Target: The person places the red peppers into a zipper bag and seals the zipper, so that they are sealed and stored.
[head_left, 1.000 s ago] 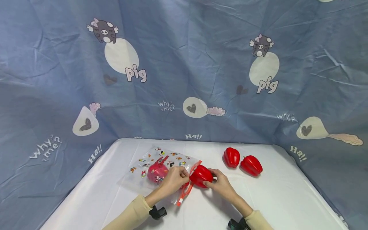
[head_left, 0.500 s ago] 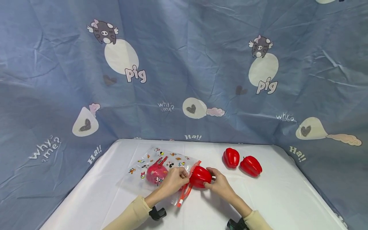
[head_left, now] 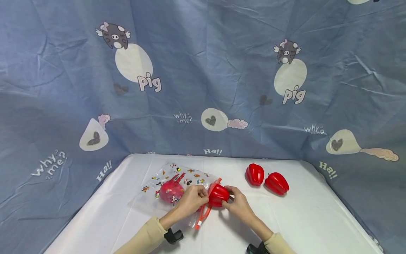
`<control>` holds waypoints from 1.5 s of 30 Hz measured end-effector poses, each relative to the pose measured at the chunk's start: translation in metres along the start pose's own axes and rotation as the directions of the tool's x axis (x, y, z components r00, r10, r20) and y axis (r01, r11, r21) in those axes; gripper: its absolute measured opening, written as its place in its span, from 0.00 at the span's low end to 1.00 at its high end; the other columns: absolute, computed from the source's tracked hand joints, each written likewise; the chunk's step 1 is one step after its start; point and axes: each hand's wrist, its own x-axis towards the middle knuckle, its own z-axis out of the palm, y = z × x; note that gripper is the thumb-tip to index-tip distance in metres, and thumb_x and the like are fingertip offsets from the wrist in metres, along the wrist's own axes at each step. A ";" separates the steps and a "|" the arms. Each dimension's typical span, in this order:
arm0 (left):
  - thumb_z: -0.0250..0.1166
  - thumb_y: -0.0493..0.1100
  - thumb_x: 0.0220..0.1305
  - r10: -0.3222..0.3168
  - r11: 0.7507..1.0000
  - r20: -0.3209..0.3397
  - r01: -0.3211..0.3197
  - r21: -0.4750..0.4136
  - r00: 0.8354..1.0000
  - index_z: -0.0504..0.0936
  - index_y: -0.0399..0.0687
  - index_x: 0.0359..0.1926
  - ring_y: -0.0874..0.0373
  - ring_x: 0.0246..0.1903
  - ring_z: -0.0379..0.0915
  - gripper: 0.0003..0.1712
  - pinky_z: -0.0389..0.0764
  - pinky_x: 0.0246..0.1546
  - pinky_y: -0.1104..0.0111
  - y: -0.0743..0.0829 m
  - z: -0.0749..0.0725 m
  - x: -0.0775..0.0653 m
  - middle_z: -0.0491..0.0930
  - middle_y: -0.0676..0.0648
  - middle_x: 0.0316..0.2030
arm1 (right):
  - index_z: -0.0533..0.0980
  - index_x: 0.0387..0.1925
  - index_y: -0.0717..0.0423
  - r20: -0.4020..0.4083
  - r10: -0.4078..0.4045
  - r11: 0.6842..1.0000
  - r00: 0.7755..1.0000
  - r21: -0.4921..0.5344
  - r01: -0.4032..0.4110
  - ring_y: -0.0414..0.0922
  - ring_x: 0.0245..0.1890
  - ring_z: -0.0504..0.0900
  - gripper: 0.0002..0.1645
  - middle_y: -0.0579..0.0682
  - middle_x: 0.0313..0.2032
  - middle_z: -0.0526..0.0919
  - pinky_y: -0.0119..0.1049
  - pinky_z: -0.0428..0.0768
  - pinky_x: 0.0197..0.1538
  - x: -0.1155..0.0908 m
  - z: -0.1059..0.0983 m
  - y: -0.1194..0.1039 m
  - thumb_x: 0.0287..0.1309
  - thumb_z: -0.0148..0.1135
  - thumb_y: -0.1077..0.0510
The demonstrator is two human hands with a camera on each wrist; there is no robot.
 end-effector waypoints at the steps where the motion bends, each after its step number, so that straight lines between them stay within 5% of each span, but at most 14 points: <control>1: 0.65 0.33 0.51 0.001 1.000 0.001 -0.001 0.000 1.000 0.79 0.44 0.24 0.68 0.18 0.67 0.04 0.69 0.17 0.77 0.000 0.000 0.000 0.77 0.53 0.19 | 0.71 0.55 0.67 0.005 -0.001 1.000 1.000 -0.008 0.001 0.56 0.54 0.78 0.32 0.60 0.53 0.78 0.42 0.79 0.53 0.000 0.001 0.000 0.45 0.67 0.68; 13: 0.65 0.34 0.52 0.012 1.000 0.015 -0.012 0.010 1.000 0.79 0.46 0.24 0.68 0.18 0.67 0.05 0.69 0.17 0.76 -0.001 0.000 0.000 0.77 0.54 0.19 | 0.72 0.54 0.68 -0.007 -0.053 0.996 0.999 0.074 0.053 0.57 0.50 0.80 0.32 0.62 0.50 0.78 0.40 0.82 0.48 0.001 0.010 0.002 0.46 0.71 0.65; 27: 0.65 0.34 0.50 0.009 1.000 0.017 -0.009 0.003 1.000 0.79 0.46 0.23 0.68 0.18 0.67 0.04 0.67 0.16 0.76 -0.001 0.001 0.001 0.76 0.54 0.18 | 0.73 0.52 0.68 -0.018 -0.041 0.999 0.999 0.015 0.041 0.55 0.49 0.81 0.28 0.60 0.48 0.80 0.38 0.82 0.48 0.005 0.016 0.004 0.46 0.68 0.66; 45: 0.65 0.34 0.52 0.008 1.000 0.031 -0.007 -0.014 0.999 0.79 0.45 0.23 0.69 0.16 0.67 0.05 0.66 0.14 0.77 -0.001 0.001 0.000 0.77 0.54 0.18 | 0.75 0.49 0.70 -0.029 -0.027 0.993 0.999 0.115 0.030 0.52 0.41 0.84 0.29 0.60 0.39 0.84 0.34 0.83 0.43 0.013 0.027 0.004 0.46 0.74 0.60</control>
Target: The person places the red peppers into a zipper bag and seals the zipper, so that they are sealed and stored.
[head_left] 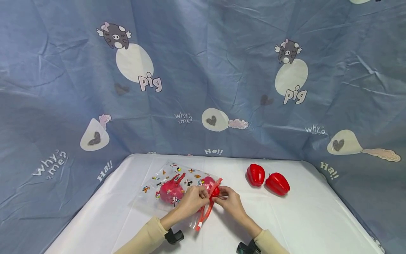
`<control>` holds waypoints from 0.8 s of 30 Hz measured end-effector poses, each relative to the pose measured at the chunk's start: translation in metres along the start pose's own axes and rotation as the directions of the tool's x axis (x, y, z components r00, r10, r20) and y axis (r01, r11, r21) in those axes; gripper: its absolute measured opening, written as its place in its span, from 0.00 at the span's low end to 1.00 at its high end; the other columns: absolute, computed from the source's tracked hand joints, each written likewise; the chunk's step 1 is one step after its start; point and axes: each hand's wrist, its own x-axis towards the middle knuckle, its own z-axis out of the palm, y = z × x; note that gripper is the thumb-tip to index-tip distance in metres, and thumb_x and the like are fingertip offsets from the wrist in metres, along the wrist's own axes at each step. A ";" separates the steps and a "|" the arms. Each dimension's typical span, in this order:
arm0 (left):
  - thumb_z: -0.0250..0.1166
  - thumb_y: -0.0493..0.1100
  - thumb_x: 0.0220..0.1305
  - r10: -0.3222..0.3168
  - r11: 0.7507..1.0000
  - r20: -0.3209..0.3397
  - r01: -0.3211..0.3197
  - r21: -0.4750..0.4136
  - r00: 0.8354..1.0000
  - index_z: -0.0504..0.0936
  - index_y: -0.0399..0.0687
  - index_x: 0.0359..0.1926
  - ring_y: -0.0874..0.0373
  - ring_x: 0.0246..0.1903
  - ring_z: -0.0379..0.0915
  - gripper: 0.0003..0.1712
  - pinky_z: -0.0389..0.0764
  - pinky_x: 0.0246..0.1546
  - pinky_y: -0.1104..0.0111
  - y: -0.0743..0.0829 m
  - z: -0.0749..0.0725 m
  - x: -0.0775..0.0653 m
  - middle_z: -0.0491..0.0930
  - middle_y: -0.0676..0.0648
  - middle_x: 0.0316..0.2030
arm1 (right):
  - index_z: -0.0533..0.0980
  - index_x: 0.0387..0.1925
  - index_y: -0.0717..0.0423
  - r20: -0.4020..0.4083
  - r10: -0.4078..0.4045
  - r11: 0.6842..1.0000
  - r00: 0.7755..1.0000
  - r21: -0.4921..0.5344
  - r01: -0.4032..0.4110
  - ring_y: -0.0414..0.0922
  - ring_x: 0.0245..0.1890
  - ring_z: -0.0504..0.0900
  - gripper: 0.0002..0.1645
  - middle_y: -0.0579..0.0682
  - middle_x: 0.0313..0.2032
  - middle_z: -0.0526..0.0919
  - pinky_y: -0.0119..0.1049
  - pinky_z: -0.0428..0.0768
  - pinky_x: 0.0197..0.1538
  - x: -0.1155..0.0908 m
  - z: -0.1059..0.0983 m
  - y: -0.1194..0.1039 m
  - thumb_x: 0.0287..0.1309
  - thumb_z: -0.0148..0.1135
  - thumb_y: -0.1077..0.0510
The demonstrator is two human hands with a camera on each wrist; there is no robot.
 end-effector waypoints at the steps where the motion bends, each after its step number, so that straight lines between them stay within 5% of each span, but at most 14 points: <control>1: 0.65 0.34 0.52 0.002 1.000 0.000 -0.002 0.002 1.000 0.79 0.45 0.23 0.69 0.16 0.67 0.05 0.66 0.14 0.77 0.000 0.000 0.000 0.77 0.54 0.18 | 0.76 0.49 0.69 0.000 -0.001 1.000 1.000 -0.001 0.001 0.52 0.40 0.84 0.29 0.60 0.39 0.84 0.33 0.83 0.43 0.000 0.000 0.000 0.46 0.74 0.59; 24: 0.67 0.34 0.51 0.040 0.999 -0.012 -0.040 0.021 0.999 0.79 0.45 0.23 0.70 0.16 0.68 0.06 0.68 0.15 0.77 -0.002 0.002 0.001 0.77 0.53 0.18 | 0.77 0.47 0.70 -0.031 0.000 1.000 1.000 -0.023 0.000 0.52 0.40 0.85 0.26 0.61 0.42 0.84 0.28 0.82 0.41 0.004 0.009 -0.003 0.47 0.73 0.60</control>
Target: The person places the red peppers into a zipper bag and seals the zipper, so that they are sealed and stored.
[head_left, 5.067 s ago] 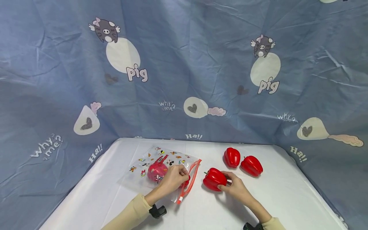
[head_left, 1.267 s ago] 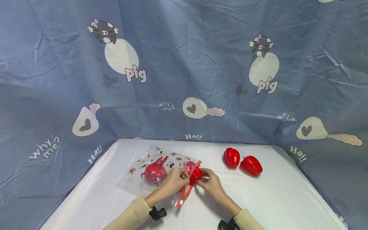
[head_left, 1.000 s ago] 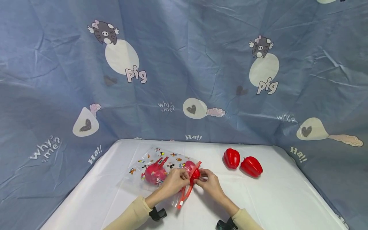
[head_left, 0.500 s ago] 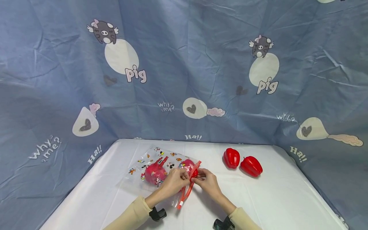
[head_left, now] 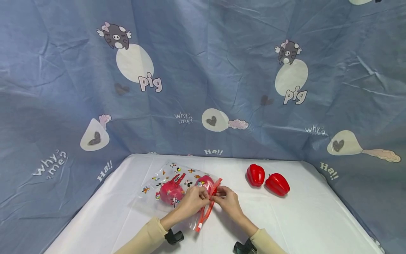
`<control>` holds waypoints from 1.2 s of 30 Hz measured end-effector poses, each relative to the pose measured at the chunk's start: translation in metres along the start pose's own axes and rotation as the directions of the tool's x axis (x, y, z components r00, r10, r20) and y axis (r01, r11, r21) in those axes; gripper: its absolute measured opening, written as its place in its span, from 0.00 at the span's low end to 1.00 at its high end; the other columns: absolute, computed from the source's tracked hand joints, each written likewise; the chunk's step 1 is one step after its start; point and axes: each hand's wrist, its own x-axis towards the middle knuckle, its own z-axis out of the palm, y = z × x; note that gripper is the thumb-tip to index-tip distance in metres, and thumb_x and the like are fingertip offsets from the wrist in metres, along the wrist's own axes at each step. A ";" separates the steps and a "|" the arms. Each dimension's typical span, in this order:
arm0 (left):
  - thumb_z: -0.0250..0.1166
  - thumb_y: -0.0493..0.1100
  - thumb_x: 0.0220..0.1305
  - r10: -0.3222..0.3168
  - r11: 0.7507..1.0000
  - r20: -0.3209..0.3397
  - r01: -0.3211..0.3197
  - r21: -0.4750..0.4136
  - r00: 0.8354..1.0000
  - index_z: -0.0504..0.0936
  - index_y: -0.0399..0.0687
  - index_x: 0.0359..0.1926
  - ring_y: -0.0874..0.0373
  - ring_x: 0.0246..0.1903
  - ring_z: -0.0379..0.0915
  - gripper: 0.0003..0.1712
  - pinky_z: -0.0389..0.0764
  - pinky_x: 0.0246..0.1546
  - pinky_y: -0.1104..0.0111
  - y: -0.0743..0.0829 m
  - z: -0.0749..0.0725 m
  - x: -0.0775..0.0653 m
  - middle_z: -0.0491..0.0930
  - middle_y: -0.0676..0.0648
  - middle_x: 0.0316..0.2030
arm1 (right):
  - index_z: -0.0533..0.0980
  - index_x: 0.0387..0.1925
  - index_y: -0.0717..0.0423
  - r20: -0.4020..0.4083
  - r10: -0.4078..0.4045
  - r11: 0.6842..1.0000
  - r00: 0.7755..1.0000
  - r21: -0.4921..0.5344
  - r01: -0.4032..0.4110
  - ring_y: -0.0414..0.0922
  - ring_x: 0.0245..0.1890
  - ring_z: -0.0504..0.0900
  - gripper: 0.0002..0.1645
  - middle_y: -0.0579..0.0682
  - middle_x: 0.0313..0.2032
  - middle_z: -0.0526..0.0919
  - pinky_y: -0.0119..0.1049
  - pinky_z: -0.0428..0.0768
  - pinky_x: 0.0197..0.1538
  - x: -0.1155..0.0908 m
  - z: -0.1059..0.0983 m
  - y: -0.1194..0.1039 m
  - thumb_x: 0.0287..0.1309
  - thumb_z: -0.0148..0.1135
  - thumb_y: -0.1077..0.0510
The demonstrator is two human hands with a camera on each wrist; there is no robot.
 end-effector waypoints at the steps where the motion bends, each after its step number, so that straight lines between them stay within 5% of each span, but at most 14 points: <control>1: 0.67 0.34 0.51 0.000 1.000 -0.001 0.000 0.003 1.000 0.79 0.45 0.23 0.70 0.17 0.68 0.06 0.68 0.15 0.77 0.000 0.000 0.000 0.77 0.54 0.18 | 0.77 0.47 0.69 -0.002 -0.005 1.000 1.000 0.000 0.005 0.52 0.40 0.85 0.25 0.61 0.42 0.84 0.29 0.82 0.41 0.000 0.000 0.000 0.48 0.72 0.60; 17: 0.66 0.35 0.52 -0.023 1.000 0.007 0.023 0.002 1.000 0.79 0.46 0.24 0.69 0.18 0.69 0.05 0.70 0.16 0.76 0.000 -0.001 -0.001 0.77 0.54 0.19 | 0.77 0.47 0.68 0.030 -0.015 1.000 0.999 0.009 0.015 0.53 0.42 0.85 0.22 0.60 0.42 0.84 0.34 0.82 0.45 0.000 0.000 0.002 0.50 0.70 0.62; 36: 0.66 0.34 0.52 -0.026 1.000 0.007 0.026 0.017 1.000 0.79 0.47 0.23 0.69 0.17 0.68 0.05 0.69 0.16 0.76 0.001 -0.001 -0.002 0.77 0.54 0.19 | 0.77 0.46 0.70 -0.027 -0.005 1.000 1.000 0.013 0.006 0.54 0.42 0.85 0.21 0.63 0.42 0.84 0.35 0.82 0.46 -0.006 -0.020 0.012 0.48 0.70 0.66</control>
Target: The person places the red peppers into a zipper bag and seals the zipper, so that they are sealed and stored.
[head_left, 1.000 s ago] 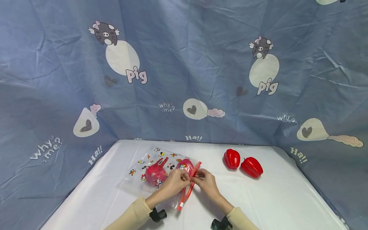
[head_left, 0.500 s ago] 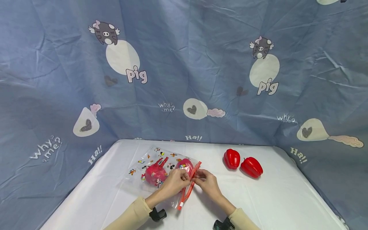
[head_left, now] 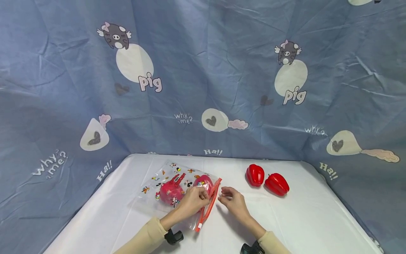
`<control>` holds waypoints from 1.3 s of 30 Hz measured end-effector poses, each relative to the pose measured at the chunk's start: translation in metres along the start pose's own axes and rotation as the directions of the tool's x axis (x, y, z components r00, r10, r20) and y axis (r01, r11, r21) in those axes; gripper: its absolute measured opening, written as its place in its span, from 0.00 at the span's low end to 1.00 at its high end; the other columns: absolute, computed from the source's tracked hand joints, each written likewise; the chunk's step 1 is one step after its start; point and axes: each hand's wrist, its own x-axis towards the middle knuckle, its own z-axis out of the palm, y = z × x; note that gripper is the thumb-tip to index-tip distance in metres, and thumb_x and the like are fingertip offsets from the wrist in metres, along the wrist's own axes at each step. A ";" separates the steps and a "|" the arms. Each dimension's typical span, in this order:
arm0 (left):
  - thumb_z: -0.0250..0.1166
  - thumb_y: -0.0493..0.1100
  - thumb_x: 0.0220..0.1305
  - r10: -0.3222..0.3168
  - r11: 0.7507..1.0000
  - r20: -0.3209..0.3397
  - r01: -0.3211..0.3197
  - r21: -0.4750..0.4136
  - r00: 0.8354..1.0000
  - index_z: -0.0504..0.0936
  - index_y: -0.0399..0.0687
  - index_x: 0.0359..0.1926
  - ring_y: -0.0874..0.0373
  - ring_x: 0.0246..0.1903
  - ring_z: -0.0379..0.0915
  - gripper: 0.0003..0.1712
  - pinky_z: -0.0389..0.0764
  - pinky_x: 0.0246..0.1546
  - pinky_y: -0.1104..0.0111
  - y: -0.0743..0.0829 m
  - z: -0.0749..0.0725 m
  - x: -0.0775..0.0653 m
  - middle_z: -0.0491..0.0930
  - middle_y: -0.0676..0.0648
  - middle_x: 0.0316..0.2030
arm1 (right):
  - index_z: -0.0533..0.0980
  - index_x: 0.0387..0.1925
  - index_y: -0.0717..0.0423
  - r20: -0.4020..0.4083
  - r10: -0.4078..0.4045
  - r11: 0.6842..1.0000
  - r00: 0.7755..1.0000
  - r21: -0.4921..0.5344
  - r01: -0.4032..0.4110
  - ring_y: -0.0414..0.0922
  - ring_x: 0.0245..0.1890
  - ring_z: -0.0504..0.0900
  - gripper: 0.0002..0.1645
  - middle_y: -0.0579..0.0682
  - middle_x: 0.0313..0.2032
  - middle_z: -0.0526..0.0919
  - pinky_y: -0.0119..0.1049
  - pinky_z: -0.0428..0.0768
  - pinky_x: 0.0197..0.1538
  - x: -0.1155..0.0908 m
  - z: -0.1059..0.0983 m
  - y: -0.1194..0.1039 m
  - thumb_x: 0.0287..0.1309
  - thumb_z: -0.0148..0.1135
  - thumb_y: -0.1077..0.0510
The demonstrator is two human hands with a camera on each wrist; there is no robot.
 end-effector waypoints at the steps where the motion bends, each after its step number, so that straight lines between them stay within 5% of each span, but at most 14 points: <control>1: 0.66 0.34 0.52 0.002 1.000 0.000 -0.002 -0.002 1.000 0.79 0.46 0.23 0.69 0.17 0.68 0.05 0.69 0.16 0.76 0.000 0.000 0.000 0.77 0.54 0.19 | 0.77 0.46 0.70 -0.003 0.004 1.000 1.000 0.002 -0.004 0.54 0.42 0.85 0.22 0.63 0.42 0.84 0.35 0.82 0.46 -0.001 -0.001 0.001 0.48 0.70 0.66; 21: 0.66 0.34 0.53 -0.003 1.000 0.004 0.004 -0.010 1.000 0.80 0.45 0.24 0.68 0.17 0.69 0.05 0.70 0.16 0.76 -0.004 0.001 -0.002 0.77 0.53 0.19 | 0.77 0.50 0.66 -0.012 0.060 0.998 0.998 -0.034 -0.060 0.53 0.46 0.83 0.26 0.60 0.46 0.83 0.35 0.82 0.48 -0.009 -0.031 0.003 0.46 0.73 0.64; 39: 0.66 0.34 0.53 -0.001 1.000 0.002 0.001 -0.017 1.000 0.80 0.45 0.24 0.68 0.17 0.68 0.05 0.70 0.15 0.76 -0.002 0.001 0.000 0.77 0.53 0.19 | 0.75 0.52 0.64 -0.064 0.082 0.993 0.995 -0.077 -0.086 0.60 0.51 0.80 0.27 0.64 0.49 0.81 0.47 0.78 0.55 0.008 -0.072 0.001 0.47 0.72 0.65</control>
